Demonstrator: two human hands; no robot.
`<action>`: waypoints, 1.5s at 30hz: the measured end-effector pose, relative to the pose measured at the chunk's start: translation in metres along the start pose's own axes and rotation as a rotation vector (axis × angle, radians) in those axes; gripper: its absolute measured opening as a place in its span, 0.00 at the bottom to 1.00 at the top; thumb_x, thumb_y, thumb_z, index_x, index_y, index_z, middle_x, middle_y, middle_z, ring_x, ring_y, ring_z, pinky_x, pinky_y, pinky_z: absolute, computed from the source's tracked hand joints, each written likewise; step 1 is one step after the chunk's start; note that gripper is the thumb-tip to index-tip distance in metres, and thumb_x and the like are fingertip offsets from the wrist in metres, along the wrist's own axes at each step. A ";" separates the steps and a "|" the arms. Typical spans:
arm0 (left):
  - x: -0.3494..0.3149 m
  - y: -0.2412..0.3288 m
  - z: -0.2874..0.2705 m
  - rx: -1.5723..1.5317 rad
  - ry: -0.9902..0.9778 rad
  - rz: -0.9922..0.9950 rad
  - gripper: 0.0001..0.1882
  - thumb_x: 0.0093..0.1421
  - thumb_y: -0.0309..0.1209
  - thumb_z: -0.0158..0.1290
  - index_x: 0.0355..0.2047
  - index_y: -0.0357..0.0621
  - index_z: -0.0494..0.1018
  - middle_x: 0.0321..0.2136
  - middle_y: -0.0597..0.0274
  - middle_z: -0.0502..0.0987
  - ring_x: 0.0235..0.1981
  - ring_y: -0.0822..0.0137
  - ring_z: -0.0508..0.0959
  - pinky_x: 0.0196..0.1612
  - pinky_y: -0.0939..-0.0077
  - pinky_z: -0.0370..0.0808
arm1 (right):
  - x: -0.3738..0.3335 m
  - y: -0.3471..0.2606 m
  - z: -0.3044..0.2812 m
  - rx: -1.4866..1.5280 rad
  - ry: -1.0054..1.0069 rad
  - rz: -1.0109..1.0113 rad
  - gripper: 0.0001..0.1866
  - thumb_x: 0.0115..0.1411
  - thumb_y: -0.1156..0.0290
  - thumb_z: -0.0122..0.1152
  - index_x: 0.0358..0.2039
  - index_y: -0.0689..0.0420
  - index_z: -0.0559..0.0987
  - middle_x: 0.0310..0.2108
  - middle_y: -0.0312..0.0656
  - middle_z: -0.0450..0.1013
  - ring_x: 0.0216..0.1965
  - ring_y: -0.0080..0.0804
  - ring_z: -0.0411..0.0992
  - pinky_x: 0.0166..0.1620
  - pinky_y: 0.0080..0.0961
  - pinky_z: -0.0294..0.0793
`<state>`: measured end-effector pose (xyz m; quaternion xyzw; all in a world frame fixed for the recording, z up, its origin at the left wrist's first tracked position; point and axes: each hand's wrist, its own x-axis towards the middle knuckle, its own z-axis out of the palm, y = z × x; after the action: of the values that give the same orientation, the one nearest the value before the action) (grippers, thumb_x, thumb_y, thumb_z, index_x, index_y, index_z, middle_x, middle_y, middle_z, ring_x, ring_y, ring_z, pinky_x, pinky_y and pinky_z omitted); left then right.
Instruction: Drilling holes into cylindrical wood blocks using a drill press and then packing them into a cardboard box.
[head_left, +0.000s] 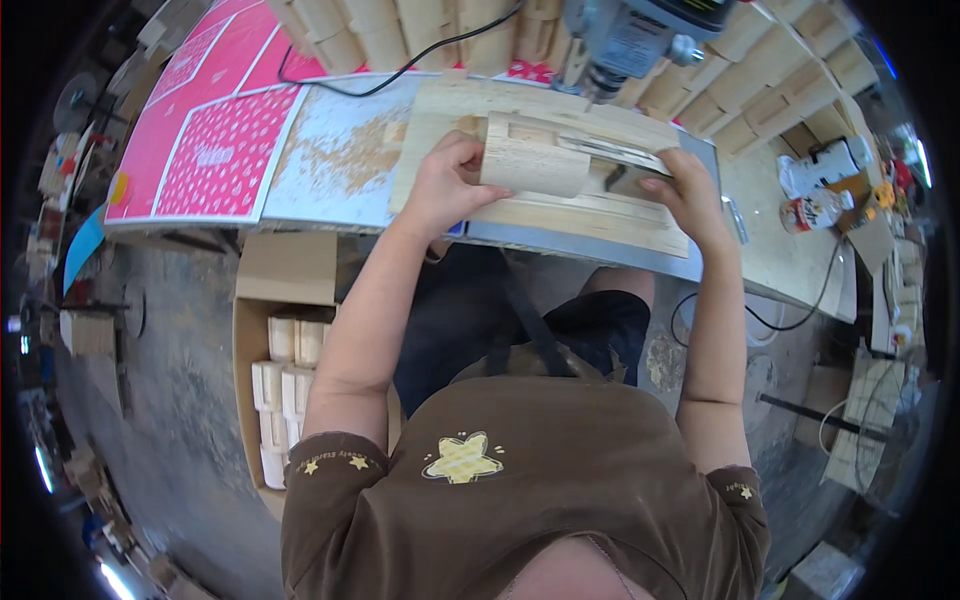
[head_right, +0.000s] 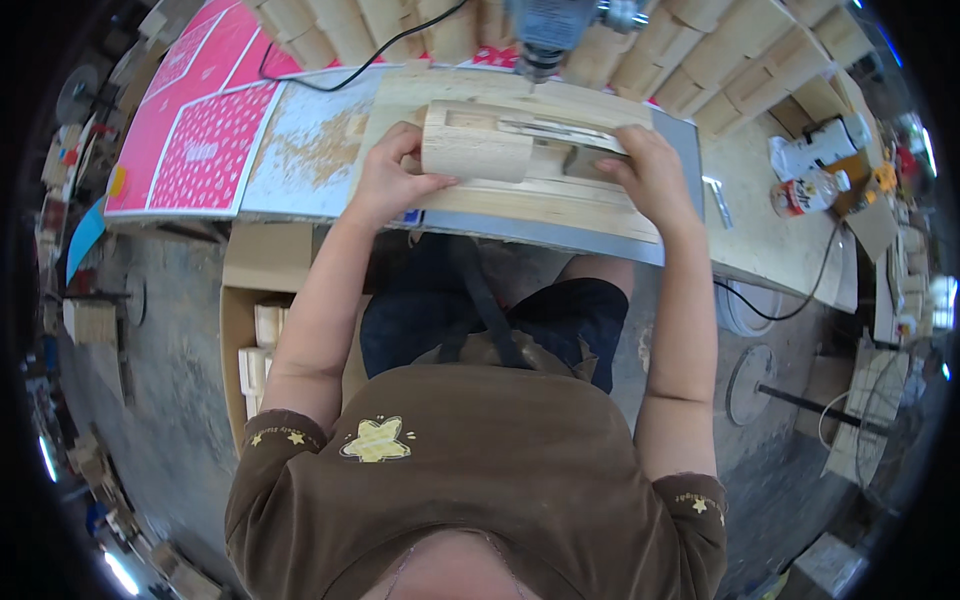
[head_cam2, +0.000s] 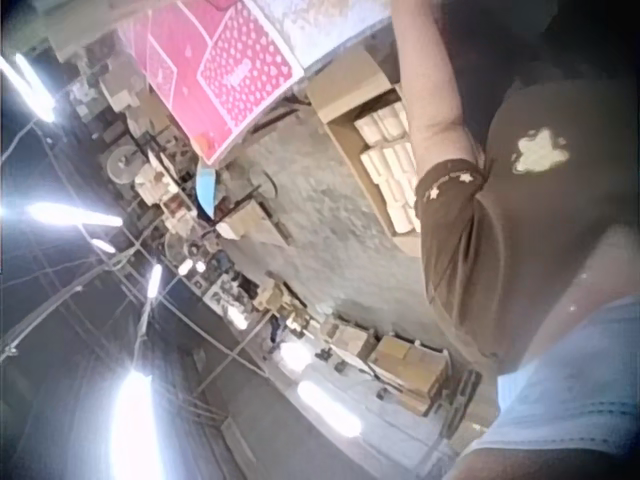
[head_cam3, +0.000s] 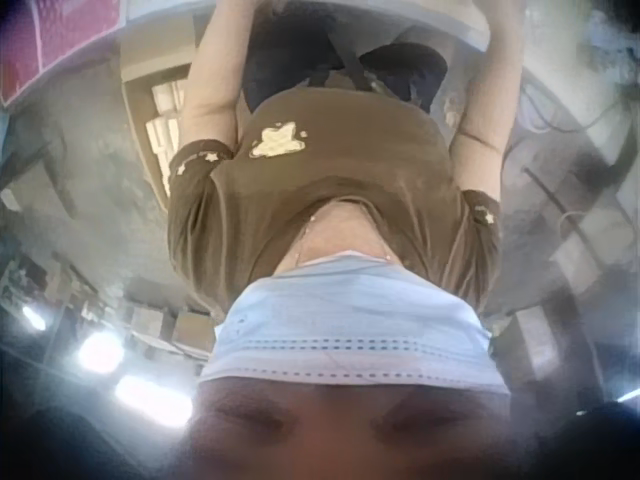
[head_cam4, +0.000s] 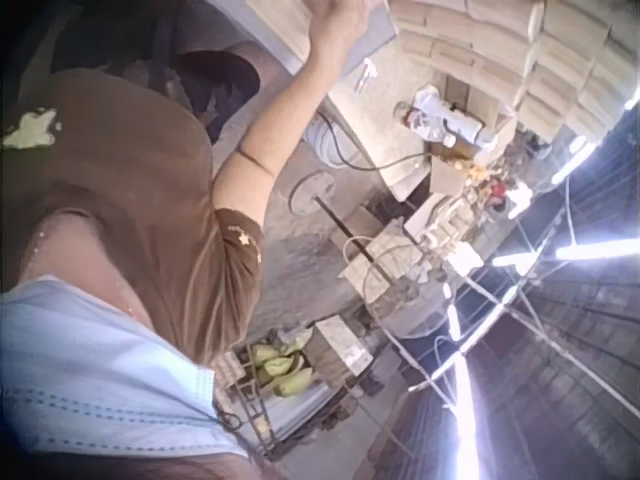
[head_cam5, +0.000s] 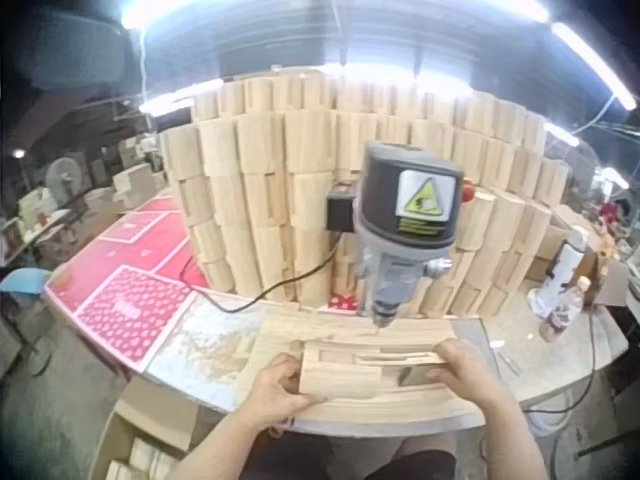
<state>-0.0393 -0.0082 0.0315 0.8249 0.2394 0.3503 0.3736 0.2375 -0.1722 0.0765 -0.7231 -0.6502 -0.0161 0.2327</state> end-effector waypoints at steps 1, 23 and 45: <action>-0.013 -0.007 -0.017 0.020 0.023 -0.024 0.20 0.36 0.26 0.68 0.31 0.35 0.74 0.30 0.63 0.72 0.30 0.71 0.74 0.34 0.81 0.72 | -0.002 -0.004 -0.001 0.021 -0.015 -0.029 0.17 0.45 0.70 0.65 0.36 0.60 0.74 0.34 0.49 0.72 0.39 0.50 0.68 0.42 0.36 0.67; -0.337 -0.032 -0.198 -0.634 1.153 -0.989 0.14 0.47 0.35 0.64 0.27 0.40 0.72 0.20 0.67 0.70 0.19 0.76 0.67 0.24 0.81 0.67 | -0.030 -0.021 0.006 0.002 -0.124 -0.066 0.17 0.52 0.70 0.62 0.41 0.63 0.72 0.36 0.48 0.70 0.39 0.43 0.68 0.45 0.30 0.66; -0.236 -0.080 -0.180 0.572 -0.479 -1.320 0.20 0.55 0.45 0.51 0.26 0.37 0.78 0.21 0.54 0.79 0.23 0.63 0.79 0.34 0.69 0.76 | -0.026 -0.060 0.004 -0.046 0.050 0.009 0.19 0.36 0.73 0.70 0.30 0.59 0.72 0.29 0.45 0.68 0.34 0.47 0.65 0.37 0.37 0.63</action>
<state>-0.3366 -0.0337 -0.0400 0.6285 0.6774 -0.2105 0.3189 0.1756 -0.1922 0.0839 -0.7304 -0.6404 -0.0479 0.2324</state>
